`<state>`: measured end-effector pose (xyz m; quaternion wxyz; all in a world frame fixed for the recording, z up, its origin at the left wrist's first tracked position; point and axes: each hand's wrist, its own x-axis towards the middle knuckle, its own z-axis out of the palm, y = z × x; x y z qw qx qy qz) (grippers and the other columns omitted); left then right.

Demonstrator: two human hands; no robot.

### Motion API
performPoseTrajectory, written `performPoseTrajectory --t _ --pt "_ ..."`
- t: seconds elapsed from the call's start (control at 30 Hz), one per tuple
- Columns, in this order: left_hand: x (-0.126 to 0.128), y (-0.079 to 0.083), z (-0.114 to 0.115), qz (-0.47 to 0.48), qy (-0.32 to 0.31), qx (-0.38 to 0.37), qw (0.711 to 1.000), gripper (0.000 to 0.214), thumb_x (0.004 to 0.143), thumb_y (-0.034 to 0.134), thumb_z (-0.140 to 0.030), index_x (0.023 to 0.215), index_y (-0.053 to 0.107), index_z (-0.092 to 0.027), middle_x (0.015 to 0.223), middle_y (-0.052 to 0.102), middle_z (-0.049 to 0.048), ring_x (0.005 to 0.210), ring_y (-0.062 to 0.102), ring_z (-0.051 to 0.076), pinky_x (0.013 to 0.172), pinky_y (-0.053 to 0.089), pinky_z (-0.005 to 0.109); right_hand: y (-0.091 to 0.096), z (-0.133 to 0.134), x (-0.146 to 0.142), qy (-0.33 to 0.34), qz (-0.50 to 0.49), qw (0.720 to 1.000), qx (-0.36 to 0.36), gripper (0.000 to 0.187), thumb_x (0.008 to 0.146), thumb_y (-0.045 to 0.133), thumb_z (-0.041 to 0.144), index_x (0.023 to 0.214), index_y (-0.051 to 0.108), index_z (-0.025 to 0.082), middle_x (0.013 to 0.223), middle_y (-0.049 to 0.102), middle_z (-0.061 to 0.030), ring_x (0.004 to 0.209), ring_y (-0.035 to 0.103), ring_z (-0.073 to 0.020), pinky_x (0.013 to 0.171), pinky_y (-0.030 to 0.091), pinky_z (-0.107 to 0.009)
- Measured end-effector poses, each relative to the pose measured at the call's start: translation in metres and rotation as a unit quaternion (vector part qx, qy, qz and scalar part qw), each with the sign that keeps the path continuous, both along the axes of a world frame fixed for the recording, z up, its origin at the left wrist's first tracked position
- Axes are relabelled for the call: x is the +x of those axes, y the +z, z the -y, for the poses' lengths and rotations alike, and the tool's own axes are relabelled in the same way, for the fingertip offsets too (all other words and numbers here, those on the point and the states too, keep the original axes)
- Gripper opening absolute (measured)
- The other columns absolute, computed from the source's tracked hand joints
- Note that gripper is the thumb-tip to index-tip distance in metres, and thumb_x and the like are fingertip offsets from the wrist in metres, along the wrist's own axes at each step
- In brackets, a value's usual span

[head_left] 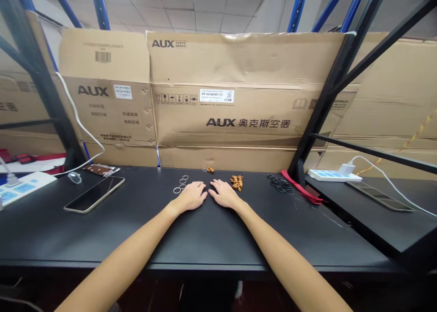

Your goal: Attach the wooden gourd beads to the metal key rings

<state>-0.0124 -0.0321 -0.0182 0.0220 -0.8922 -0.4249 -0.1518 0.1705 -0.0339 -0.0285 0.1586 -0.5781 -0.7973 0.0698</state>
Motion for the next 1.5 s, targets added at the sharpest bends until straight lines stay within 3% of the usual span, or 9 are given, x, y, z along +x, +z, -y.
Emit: performPoseTrajectory --t 0.2,0.4,0.5,0.63,0.8,1.0,1.27,1.4,1.5 --pt "0.008 0.001 0.011 -0.018 0.08 -0.008 0.997 0.041 0.093 0.032 -0.036 0.125 0.051 -0.018 0.137 0.046 0.0132 0.129 0.036 0.03 0.104 0.026 0.055 -0.001 -0.001 0.0 0.0 -0.002 1.0 0.003 0.054 0.092 0.034 0.044 0.137 0.042 0.015 0.147 0.033 -0.0102 0.137 0.026 -0.026 0.112 0.017 -0.042" --pt "0.006 -0.002 0.006 -0.004 0.02 0.013 1.0 0.042 0.093 0.035 -0.032 0.123 0.051 -0.008 0.135 0.046 0.0198 0.128 0.04 0.027 0.106 0.03 0.041 0.002 0.004 -0.001 0.005 -0.004 1.0 0.024 0.053 0.092 0.036 0.042 0.135 0.044 0.013 0.144 0.037 -0.0127 0.135 0.028 -0.026 0.111 0.02 -0.041" --pt "0.004 -0.004 0.002 0.018 0.033 0.019 0.999 0.041 0.092 0.038 -0.034 0.121 0.051 -0.009 0.133 0.049 0.0193 0.128 0.041 0.027 0.107 0.03 0.041 0.007 0.008 -0.003 -0.009 0.005 0.998 0.068 0.048 0.09 0.04 0.039 0.13 0.049 0.014 0.139 0.043 -0.0135 0.132 0.032 -0.0251 0.107 0.025 -0.039" --pt "0.003 -0.001 0.001 0.015 0.05 0.012 0.999 0.034 0.093 0.032 -0.027 0.107 0.056 -0.007 0.117 0.058 0.0207 0.116 0.051 0.028 0.101 0.036 0.039 0.019 0.013 0.0 -0.118 0.038 0.985 0.116 0.035 0.087 0.043 0.028 0.114 0.061 0.015 0.128 0.051 -0.0147 0.12 0.04 -0.0282 0.1 0.031 -0.042" --pt "0.0 0.002 -0.006 0.008 0.062 0.001 0.998 0.026 0.082 0.038 -0.006 0.1 0.057 -0.009 0.104 0.059 0.0166 0.101 0.058 0.023 0.09 0.044 0.032 0.032 0.014 0.024 -0.245 0.064 0.964 0.078 0.031 0.078 0.05 0.017 0.105 0.065 0.013 0.116 0.053 -0.0191 0.109 0.044 -0.0321 0.086 0.038 -0.043" --pt "-0.007 0.0 -0.015 -0.001 0.063 -0.005 0.998 0.031 0.074 0.045 -0.002 0.098 0.062 -0.01 0.114 0.055 0.0162 0.107 0.055 0.025 0.092 0.044 0.031 0.037 0.014 0.034 -0.228 0.045 0.972 0.026 0.03 0.075 0.05 0.012 0.1 0.067 0.011 0.112 0.053 -0.0184 0.104 0.048 -0.0294 0.077 0.043 -0.034" --pt "-0.011 0.007 -0.013 0.007 0.059 -0.018 0.998 0.031 0.078 0.043 -0.005 0.098 0.066 -0.012 0.108 0.06 0.0164 0.095 0.061 0.026 0.085 0.047 0.036 0.03 0.015 0.01 -0.078 0.034 0.995 0.054 0.028 0.078 0.049 0.019 0.1 0.067 0.018 0.104 0.061 -0.0105 0.099 0.052 -0.0234 0.081 0.04 -0.032" --pt "-0.012 0.007 -0.013 0.011 0.063 -0.015 0.998 0.031 0.08 0.043 -0.008 0.1 0.066 -0.013 0.109 0.06 0.0157 0.096 0.06 0.026 0.085 0.047 0.036 0.027 0.015 0.005 -0.172 0.048 0.975 0.131 0.029 0.083 0.047 0.026 0.104 0.064 0.017 0.113 0.056 -0.0149 0.106 0.046 -0.0292 0.088 0.035 -0.042" --pt "-0.012 0.006 -0.014 0.006 0.058 -0.015 0.998 0.031 0.079 0.044 -0.007 0.101 0.066 -0.012 0.106 0.061 0.0152 0.096 0.061 0.025 0.087 0.047 0.035 0.023 0.015 0.008 -0.234 0.058 0.964 0.113 0.029 0.082 0.049 0.026 0.104 0.064 0.013 0.115 0.053 -0.0196 0.11 0.044 -0.0335 0.089 0.034 -0.046"
